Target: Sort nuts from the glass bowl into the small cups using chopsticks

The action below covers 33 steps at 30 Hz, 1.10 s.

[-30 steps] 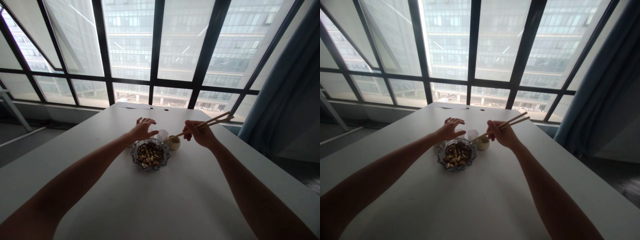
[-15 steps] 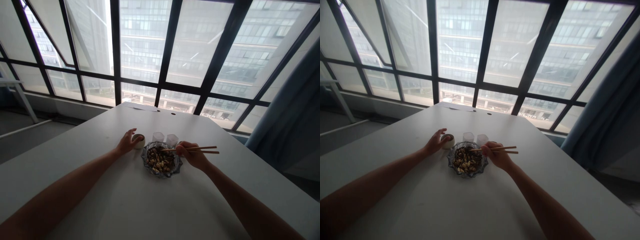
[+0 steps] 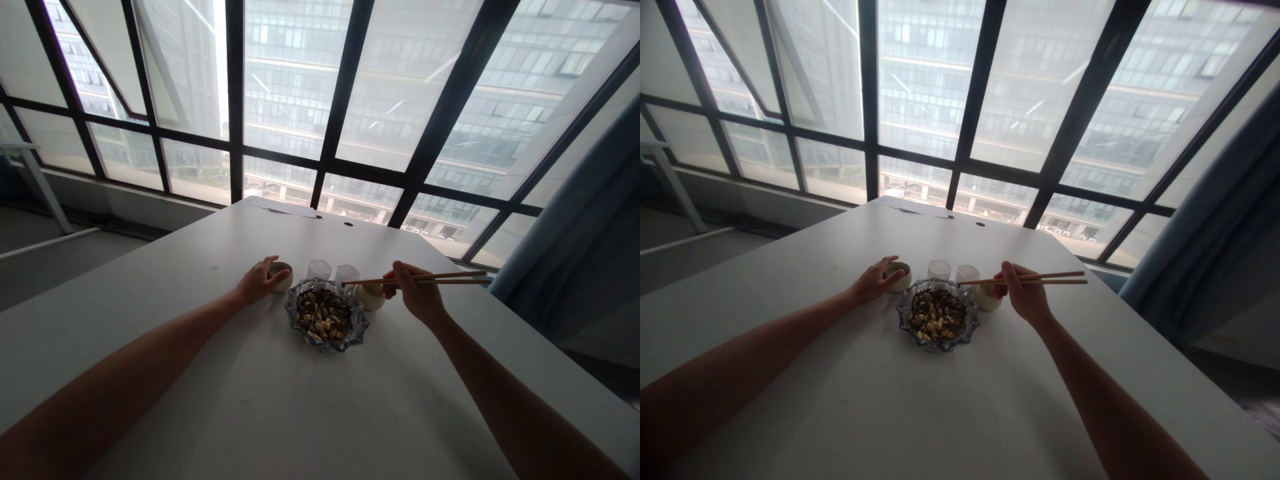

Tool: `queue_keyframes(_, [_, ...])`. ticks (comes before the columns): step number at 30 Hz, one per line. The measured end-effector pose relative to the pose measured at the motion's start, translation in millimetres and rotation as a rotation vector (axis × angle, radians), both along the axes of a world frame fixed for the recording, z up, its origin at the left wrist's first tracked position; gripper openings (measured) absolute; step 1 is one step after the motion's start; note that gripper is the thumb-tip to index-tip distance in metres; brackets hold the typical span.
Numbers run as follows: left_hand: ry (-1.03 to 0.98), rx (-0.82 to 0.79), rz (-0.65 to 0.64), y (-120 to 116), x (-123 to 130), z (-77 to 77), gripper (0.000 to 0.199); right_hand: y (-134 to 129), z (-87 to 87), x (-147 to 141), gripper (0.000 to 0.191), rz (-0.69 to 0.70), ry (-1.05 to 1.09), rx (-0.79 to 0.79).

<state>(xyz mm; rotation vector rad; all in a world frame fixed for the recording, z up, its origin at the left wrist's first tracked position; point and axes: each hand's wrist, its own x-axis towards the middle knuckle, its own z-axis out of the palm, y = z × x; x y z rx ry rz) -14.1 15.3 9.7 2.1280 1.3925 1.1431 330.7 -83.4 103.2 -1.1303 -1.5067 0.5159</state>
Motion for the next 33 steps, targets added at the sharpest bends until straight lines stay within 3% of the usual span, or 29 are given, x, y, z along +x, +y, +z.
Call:
queue_keyframes(3, [0.011, -0.011, -0.007, -2.1, 0.2, 2.4, 0.086, -11.6, 17.0, 12.5, 0.053, -0.109, -0.164, 0.171])
queue_keyframes(5, [0.012, -0.012, -0.008, -3.2, 0.2, 3.4, 0.085, -15.2, 24.6, 19.2, 0.055, -0.190, -0.244, 0.203])
queue_keyframes(11, [0.037, -0.018, -0.005, -4.1, -0.5, 3.9, 0.086, -6.9, 27.0, 28.9, 0.067, -0.189, -0.530, -0.041])
queue_keyframes(16, [0.043, -0.013, -0.001, -3.4, -1.0, 3.0, 0.085, -6.5, 27.9, 28.8, 0.062, -0.192, -0.336, 0.045])
queue_keyframes(24, [0.040, -0.036, -0.009, -5.2, -1.0, 5.5, 0.084, -18.5, 24.4, -5.2, 0.061, 0.121, -0.247, -0.090])
queue_keyframes(33, [0.028, -0.021, -0.012, -3.2, -1.2, 2.1, 0.079, -11.1, 4.7, -16.9, 0.062, 0.097, -0.227, -0.192])
